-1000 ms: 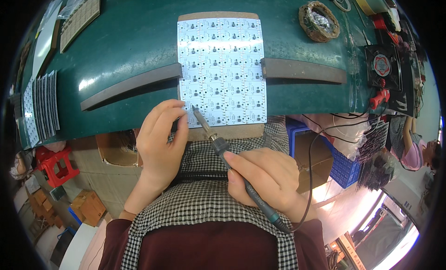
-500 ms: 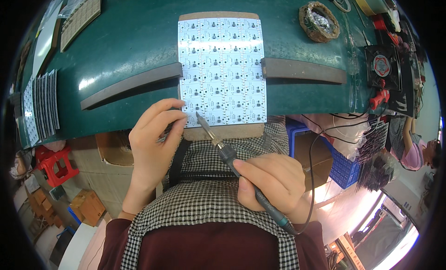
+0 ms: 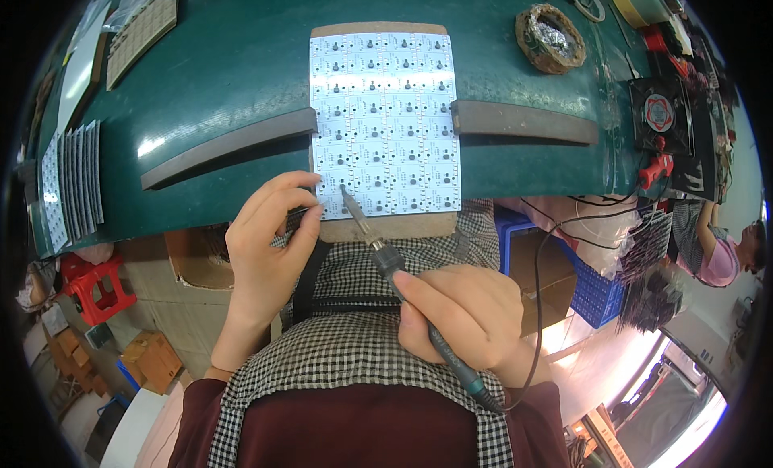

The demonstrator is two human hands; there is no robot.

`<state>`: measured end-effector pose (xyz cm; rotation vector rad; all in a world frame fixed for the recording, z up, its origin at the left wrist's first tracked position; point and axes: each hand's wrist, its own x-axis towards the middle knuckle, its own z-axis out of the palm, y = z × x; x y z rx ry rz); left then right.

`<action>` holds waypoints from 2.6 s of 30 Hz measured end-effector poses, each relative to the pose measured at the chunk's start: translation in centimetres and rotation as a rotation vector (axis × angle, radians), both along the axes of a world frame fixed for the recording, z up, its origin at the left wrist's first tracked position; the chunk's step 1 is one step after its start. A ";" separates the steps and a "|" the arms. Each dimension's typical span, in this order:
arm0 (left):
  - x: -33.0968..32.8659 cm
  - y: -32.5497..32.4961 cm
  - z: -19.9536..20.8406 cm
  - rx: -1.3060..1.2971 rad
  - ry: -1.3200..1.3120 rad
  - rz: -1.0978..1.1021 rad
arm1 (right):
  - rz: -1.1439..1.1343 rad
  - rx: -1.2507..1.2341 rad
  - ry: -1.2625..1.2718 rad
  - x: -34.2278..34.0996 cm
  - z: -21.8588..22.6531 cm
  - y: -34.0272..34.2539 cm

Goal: The person solders electronic components onto a printed circuit board using a soldering iron and solder wire.

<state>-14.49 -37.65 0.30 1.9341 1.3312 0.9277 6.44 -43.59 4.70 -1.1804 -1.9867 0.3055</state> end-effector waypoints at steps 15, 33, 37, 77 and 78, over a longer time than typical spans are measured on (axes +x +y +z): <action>0.0 -0.2 0.0 0.013 0.028 -0.011 | 0.014 -0.033 0.018 0.0 0.1 -0.1; 0.3 0.0 0.0 0.032 -0.003 0.026 | -0.003 -0.013 0.041 0.7 0.4 -0.8; 0.2 -1.3 0.1 0.027 -0.047 0.019 | -0.009 -0.012 0.056 0.8 0.1 -1.0; 0.1 -2.2 -0.3 0.044 0.002 0.038 | -0.475 0.236 -0.197 7.5 -1.6 3.2; 0.1 -1.9 -0.4 0.082 -0.007 0.007 | -0.451 0.237 -0.082 6.4 -1.1 2.1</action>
